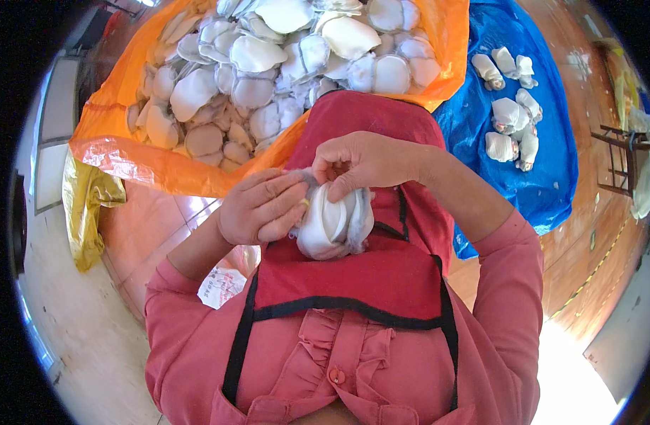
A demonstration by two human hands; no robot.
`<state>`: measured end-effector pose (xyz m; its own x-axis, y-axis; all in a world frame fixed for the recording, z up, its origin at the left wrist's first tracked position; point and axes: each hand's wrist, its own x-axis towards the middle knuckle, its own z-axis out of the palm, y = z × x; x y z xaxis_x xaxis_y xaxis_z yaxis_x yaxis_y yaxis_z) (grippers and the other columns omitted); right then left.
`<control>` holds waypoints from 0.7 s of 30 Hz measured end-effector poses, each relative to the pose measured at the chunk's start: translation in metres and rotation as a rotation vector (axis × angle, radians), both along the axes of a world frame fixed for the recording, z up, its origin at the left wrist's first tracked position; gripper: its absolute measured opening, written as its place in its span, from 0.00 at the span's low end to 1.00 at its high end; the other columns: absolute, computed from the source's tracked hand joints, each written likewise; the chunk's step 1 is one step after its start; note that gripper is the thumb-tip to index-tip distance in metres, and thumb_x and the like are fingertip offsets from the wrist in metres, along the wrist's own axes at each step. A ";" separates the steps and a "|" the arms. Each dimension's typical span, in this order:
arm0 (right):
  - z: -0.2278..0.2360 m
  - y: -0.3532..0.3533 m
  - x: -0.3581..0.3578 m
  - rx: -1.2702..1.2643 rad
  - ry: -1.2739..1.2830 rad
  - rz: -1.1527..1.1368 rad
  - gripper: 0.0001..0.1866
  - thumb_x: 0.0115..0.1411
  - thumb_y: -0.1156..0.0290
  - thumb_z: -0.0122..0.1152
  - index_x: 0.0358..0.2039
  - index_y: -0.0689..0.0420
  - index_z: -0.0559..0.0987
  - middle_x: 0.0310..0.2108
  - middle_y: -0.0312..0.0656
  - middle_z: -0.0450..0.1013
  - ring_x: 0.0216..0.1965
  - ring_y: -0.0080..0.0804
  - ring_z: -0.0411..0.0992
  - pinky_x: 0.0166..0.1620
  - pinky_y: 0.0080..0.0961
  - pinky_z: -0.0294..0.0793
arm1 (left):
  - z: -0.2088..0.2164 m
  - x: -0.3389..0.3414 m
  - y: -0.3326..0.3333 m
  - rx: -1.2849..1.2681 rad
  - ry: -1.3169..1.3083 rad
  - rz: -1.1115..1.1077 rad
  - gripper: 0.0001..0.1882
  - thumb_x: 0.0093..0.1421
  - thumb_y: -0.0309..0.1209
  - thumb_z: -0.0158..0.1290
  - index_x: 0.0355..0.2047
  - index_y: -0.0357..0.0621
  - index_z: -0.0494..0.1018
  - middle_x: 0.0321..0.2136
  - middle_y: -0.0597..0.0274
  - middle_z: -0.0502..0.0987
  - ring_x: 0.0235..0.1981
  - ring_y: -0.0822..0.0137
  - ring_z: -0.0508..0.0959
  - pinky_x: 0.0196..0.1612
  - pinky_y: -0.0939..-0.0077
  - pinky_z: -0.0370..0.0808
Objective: The person repeatedly picks white fabric pieces from an orange sack, inserts a small white insert into each piece, and places the finished items onto a blue tarp. The process is continuous and repetitive throughout the clip.
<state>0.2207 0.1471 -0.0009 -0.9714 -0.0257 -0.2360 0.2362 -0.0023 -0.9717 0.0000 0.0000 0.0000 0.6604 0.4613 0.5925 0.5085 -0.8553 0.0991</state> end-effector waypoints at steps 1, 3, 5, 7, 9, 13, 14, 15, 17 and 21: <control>-0.004 0.001 0.000 0.029 0.039 -0.022 0.12 0.56 0.67 0.67 0.39 0.57 0.77 0.37 0.35 0.72 0.40 0.23 0.70 0.45 0.22 0.71 | -0.004 0.002 0.001 -0.021 -0.029 0.013 0.17 0.51 0.27 0.57 0.42 0.41 0.68 0.41 0.50 0.76 0.45 0.50 0.79 0.44 0.59 0.79; -0.008 -0.002 -0.002 0.075 0.137 -0.087 0.12 0.55 0.68 0.67 0.37 0.57 0.77 0.36 0.35 0.72 0.40 0.23 0.70 0.44 0.23 0.70 | -0.006 0.001 0.003 -0.076 -0.057 0.035 0.17 0.51 0.26 0.57 0.42 0.39 0.68 0.40 0.48 0.77 0.44 0.48 0.79 0.42 0.56 0.79; -0.009 -0.009 -0.006 0.106 0.258 -0.174 0.11 0.55 0.68 0.66 0.35 0.58 0.76 0.35 0.36 0.72 0.39 0.25 0.70 0.44 0.24 0.70 | -0.006 -0.003 0.004 -0.144 -0.054 0.053 0.16 0.51 0.25 0.56 0.40 0.38 0.69 0.40 0.49 0.77 0.42 0.48 0.79 0.41 0.57 0.80; -0.009 -0.012 -0.009 0.213 0.332 -0.129 0.10 0.54 0.69 0.66 0.34 0.58 0.76 0.34 0.37 0.71 0.39 0.28 0.70 0.44 0.25 0.69 | -0.007 0.001 0.004 -0.230 -0.093 0.069 0.15 0.50 0.25 0.56 0.39 0.38 0.69 0.40 0.49 0.77 0.42 0.48 0.80 0.40 0.59 0.80; -0.007 -0.012 -0.010 0.258 0.334 -0.090 0.10 0.53 0.69 0.66 0.33 0.58 0.75 0.33 0.38 0.71 0.38 0.30 0.70 0.44 0.26 0.69 | -0.009 0.003 0.005 -0.253 -0.110 0.075 0.15 0.49 0.25 0.56 0.38 0.38 0.70 0.40 0.49 0.77 0.41 0.48 0.80 0.40 0.60 0.80; -0.010 -0.009 -0.012 0.264 0.266 -0.055 0.10 0.52 0.71 0.66 0.32 0.58 0.75 0.32 0.39 0.71 0.38 0.34 0.69 0.44 0.28 0.68 | -0.022 0.004 0.004 -0.242 -0.092 0.120 0.14 0.49 0.26 0.56 0.37 0.38 0.70 0.41 0.49 0.76 0.41 0.50 0.79 0.40 0.64 0.79; -0.011 -0.009 -0.013 0.274 0.269 -0.054 0.10 0.52 0.71 0.66 0.32 0.57 0.74 0.32 0.39 0.71 0.37 0.34 0.68 0.43 0.29 0.68 | -0.024 0.004 0.003 -0.257 -0.086 0.146 0.14 0.49 0.26 0.56 0.37 0.39 0.70 0.41 0.49 0.76 0.41 0.51 0.79 0.40 0.65 0.79; -0.011 -0.009 -0.013 0.311 0.282 -0.064 0.09 0.52 0.72 0.66 0.31 0.57 0.74 0.31 0.39 0.70 0.37 0.35 0.68 0.42 0.29 0.67 | -0.024 0.006 0.003 -0.273 -0.131 0.165 0.14 0.48 0.26 0.56 0.36 0.39 0.70 0.41 0.50 0.76 0.41 0.51 0.79 0.40 0.65 0.79; -0.012 -0.010 -0.013 0.384 0.309 -0.085 0.09 0.51 0.73 0.65 0.30 0.57 0.73 0.31 0.40 0.69 0.36 0.37 0.68 0.41 0.30 0.67 | -0.025 0.010 0.003 -0.304 -0.222 0.204 0.14 0.48 0.25 0.57 0.36 0.39 0.70 0.40 0.50 0.77 0.40 0.50 0.79 0.40 0.65 0.79; -0.007 -0.011 -0.007 0.422 0.317 -0.102 0.10 0.51 0.73 0.64 0.29 0.57 0.71 0.29 0.40 0.68 0.35 0.39 0.67 0.40 0.32 0.67 | -0.033 0.012 -0.002 -0.358 -0.287 0.315 0.13 0.47 0.24 0.57 0.34 0.39 0.70 0.37 0.52 0.78 0.38 0.51 0.80 0.39 0.66 0.79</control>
